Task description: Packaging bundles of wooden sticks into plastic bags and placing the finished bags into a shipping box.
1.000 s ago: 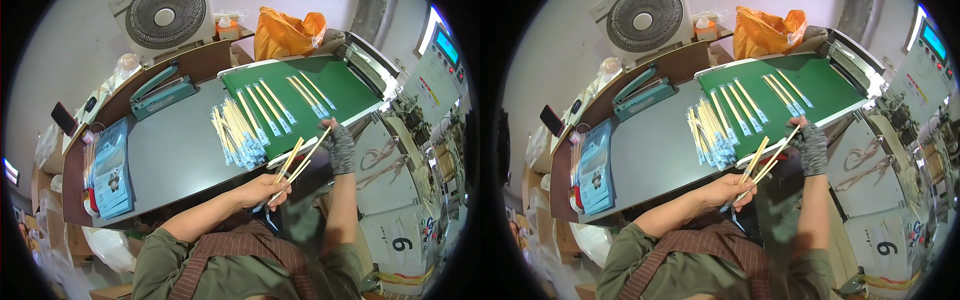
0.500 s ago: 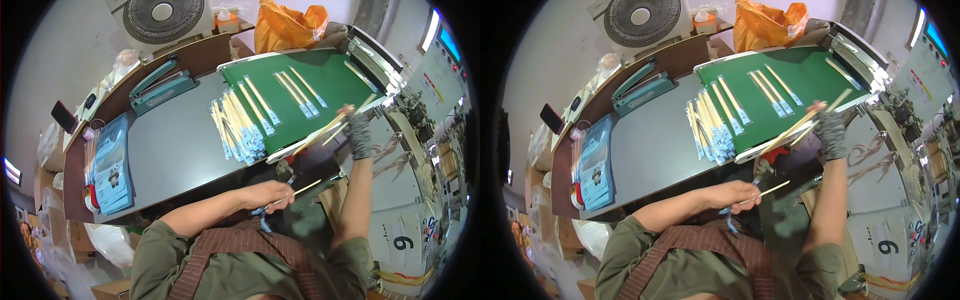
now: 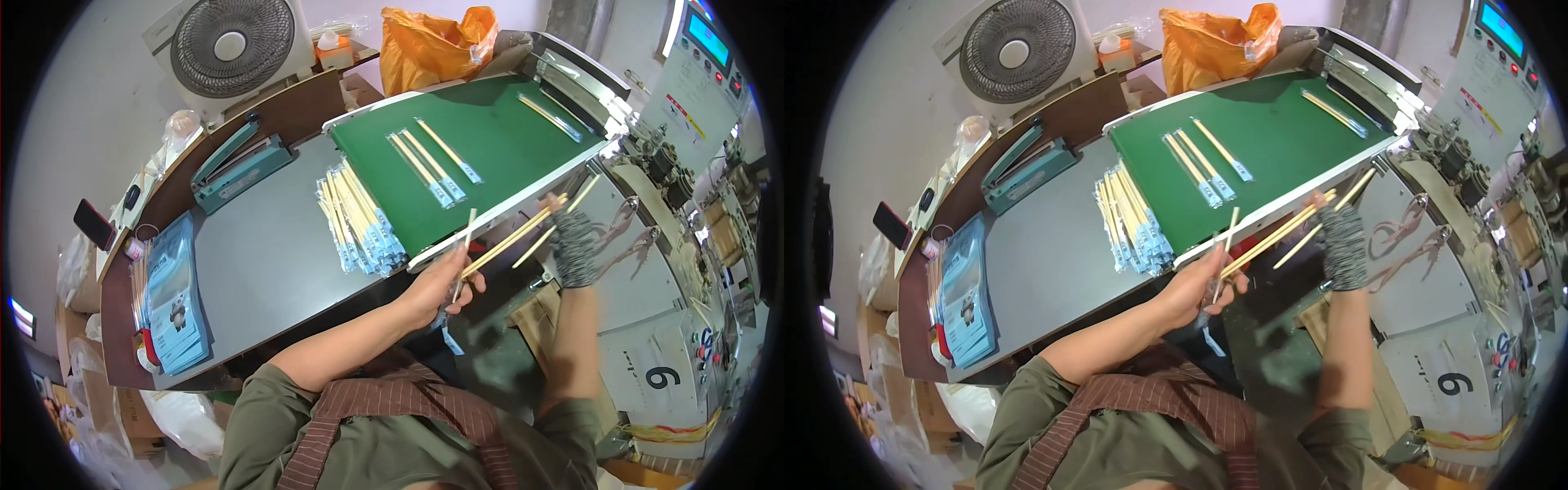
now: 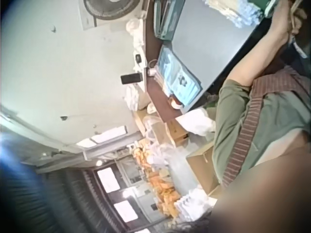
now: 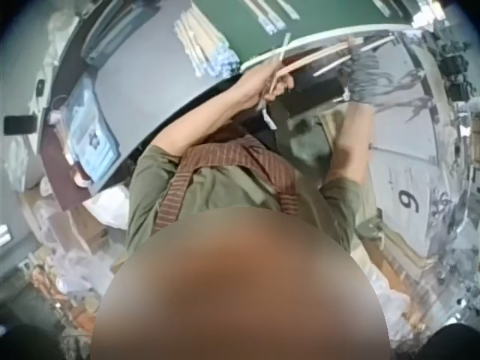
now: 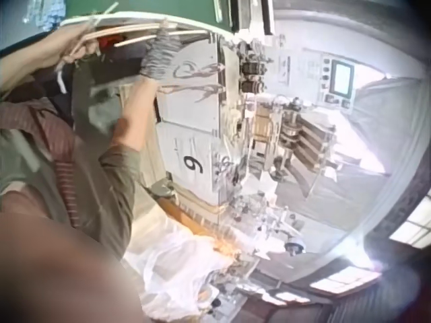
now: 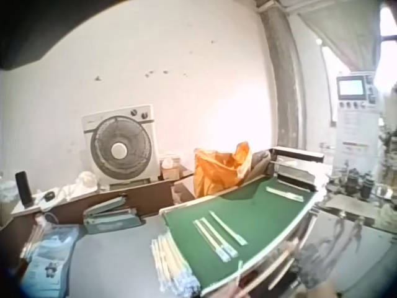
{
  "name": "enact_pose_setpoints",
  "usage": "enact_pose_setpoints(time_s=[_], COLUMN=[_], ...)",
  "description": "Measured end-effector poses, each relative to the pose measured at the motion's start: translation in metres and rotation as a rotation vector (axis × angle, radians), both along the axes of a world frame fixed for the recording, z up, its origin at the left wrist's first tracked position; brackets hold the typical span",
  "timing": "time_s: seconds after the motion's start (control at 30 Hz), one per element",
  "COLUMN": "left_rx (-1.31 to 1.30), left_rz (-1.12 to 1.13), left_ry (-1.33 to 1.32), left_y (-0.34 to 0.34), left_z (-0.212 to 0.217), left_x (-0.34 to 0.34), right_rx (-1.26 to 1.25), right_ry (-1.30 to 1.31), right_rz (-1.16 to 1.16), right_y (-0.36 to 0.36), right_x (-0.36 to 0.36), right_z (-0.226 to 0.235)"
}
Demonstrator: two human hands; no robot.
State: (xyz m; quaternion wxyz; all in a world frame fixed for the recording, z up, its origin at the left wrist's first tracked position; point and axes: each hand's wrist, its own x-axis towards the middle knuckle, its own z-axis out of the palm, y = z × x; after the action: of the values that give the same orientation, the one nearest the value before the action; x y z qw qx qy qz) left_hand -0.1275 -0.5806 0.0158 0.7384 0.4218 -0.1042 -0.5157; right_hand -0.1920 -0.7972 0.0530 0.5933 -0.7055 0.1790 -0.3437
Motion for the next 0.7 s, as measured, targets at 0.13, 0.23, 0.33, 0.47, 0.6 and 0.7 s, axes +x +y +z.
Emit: enact_pose_setpoints(time_s=[0.13,0.23,0.33,0.47,0.6,0.7], left_rx=[0.073,0.108,0.14,0.332,0.34,0.109], left_rz=[-0.095,0.049,0.029,0.073,0.303,0.404], left_ry=[-0.286,-0.5,-0.678,-0.817,-0.534,-1.073], left_y=[-0.017,-0.027,-0.031,0.008,0.047,0.042], left_z=[0.001,-0.004,-0.018,0.007,0.044,0.059], left_x=[-0.011,-0.016,-0.025,-0.002,0.042,0.073], right_rx=[0.063,0.383,0.443,-0.668,-0.846,-0.856], right_ry=[0.207,0.157,0.137,0.115,0.774,0.95], right_rz=[0.075,0.215,0.149,-0.409,-0.94,-1.18], right_y=[0.009,0.039,0.023,-0.114,-0.279,-0.395], right_x=[-0.012,-0.022,-0.048,-0.115,-0.235,-0.39], right_z=[-0.027,-0.025,-0.018,-0.002,0.015,-0.022])
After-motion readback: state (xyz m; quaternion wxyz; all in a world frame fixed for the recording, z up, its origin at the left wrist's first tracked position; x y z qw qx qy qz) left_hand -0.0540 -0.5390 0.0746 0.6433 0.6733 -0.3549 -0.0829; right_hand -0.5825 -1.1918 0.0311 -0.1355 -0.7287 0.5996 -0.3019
